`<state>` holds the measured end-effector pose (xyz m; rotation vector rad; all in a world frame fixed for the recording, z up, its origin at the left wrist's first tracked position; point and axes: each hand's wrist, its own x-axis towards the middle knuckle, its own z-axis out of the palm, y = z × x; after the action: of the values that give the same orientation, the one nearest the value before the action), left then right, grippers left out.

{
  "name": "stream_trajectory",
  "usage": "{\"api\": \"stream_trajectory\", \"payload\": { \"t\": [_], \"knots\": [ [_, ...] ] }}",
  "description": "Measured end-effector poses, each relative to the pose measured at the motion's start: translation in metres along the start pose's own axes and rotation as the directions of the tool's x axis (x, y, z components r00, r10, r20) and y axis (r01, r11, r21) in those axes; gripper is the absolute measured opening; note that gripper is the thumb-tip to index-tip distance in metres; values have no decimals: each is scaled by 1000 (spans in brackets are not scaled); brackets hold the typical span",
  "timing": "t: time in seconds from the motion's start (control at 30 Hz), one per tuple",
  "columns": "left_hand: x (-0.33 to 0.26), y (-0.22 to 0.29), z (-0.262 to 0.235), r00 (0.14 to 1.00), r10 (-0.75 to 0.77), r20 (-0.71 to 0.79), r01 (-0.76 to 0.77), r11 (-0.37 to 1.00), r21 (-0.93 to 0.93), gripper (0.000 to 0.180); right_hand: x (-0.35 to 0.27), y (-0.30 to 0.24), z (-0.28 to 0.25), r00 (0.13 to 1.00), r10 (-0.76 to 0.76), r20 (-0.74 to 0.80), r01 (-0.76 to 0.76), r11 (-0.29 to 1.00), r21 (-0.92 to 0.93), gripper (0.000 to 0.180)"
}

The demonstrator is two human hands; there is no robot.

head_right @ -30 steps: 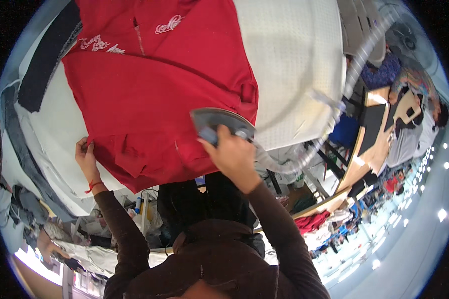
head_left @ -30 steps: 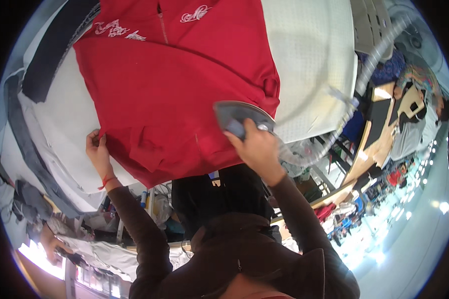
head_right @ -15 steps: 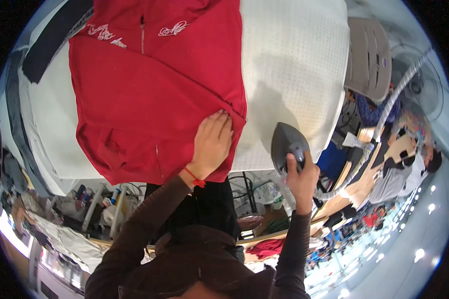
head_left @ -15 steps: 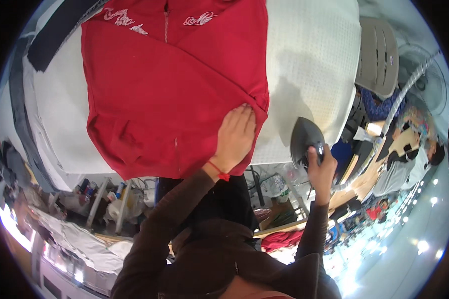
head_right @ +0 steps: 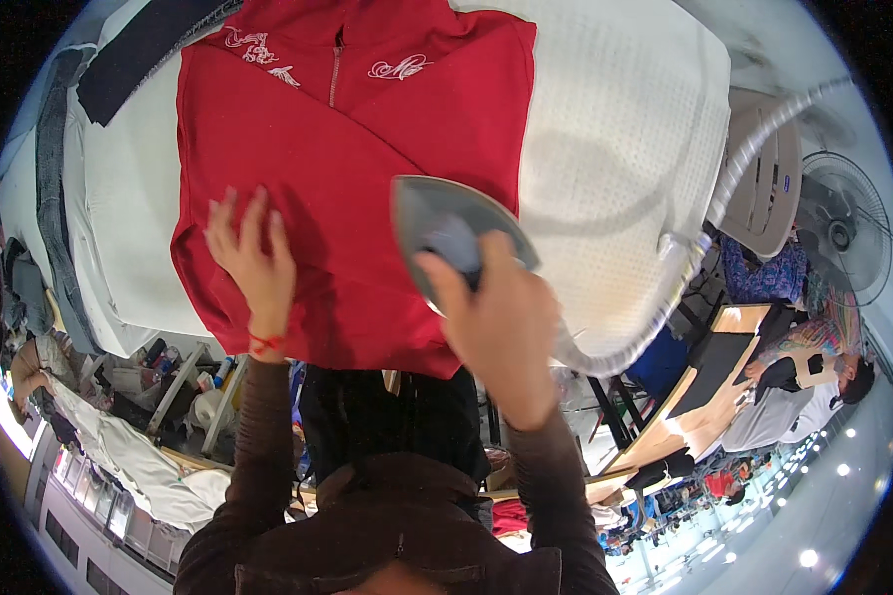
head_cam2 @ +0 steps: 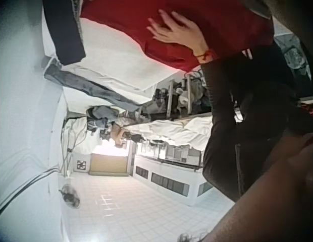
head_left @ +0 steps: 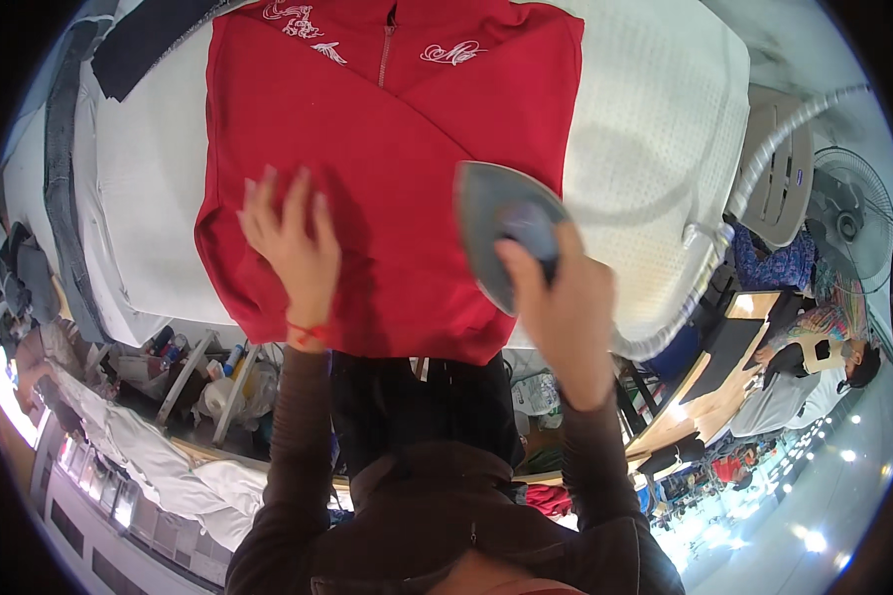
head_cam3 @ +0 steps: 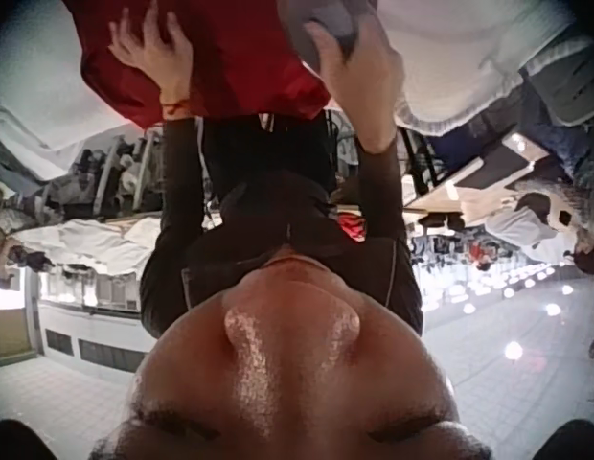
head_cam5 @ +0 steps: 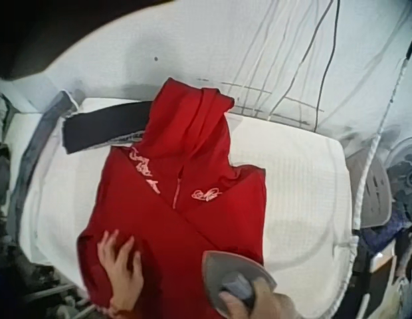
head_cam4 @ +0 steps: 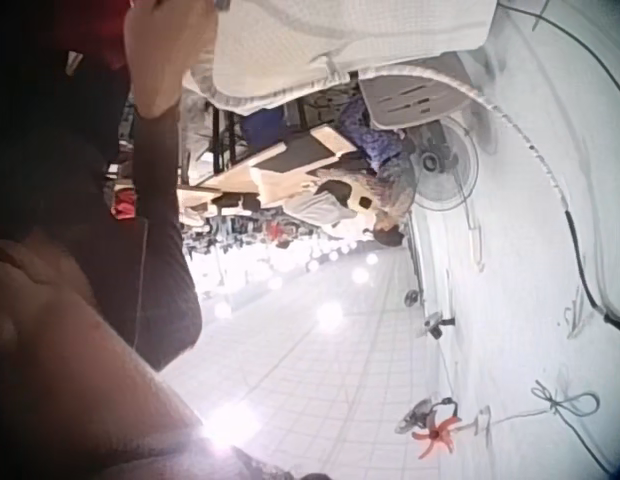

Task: The person irons a red zip-up hoodie on a white ironing board. They smooth the fabric, use a steam iron to press the body and sleeves, and flip the garment to iron different sections. The person also folds the sleeves and body of the hoodie during the process.

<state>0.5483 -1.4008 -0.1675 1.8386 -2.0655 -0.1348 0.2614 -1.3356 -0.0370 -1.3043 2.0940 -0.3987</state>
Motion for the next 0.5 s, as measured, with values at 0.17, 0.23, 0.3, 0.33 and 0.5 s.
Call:
{"api": "stream_trajectory", "payload": {
  "t": [0.17,0.23,0.3,0.33,0.5],
  "knots": [
    [76,-63,16,989,1,147,-57,923,380,52,40,-61,104,990,-132,-42,120,972,-204,56],
    [84,-80,20,966,-8,257,-109,893,437,55,51,-72,129,992,-124,-35,108,949,-296,57],
    [80,-86,22,963,-14,270,-100,909,405,58,70,-78,127,1000,-17,-21,11,964,-267,62],
    [78,-89,21,960,-10,281,-103,918,383,59,80,-77,124,998,6,-57,-21,964,-265,62],
    [71,-101,8,980,-10,197,-59,936,346,54,90,-45,97,966,161,-203,-211,945,-251,65]
  ]
}}
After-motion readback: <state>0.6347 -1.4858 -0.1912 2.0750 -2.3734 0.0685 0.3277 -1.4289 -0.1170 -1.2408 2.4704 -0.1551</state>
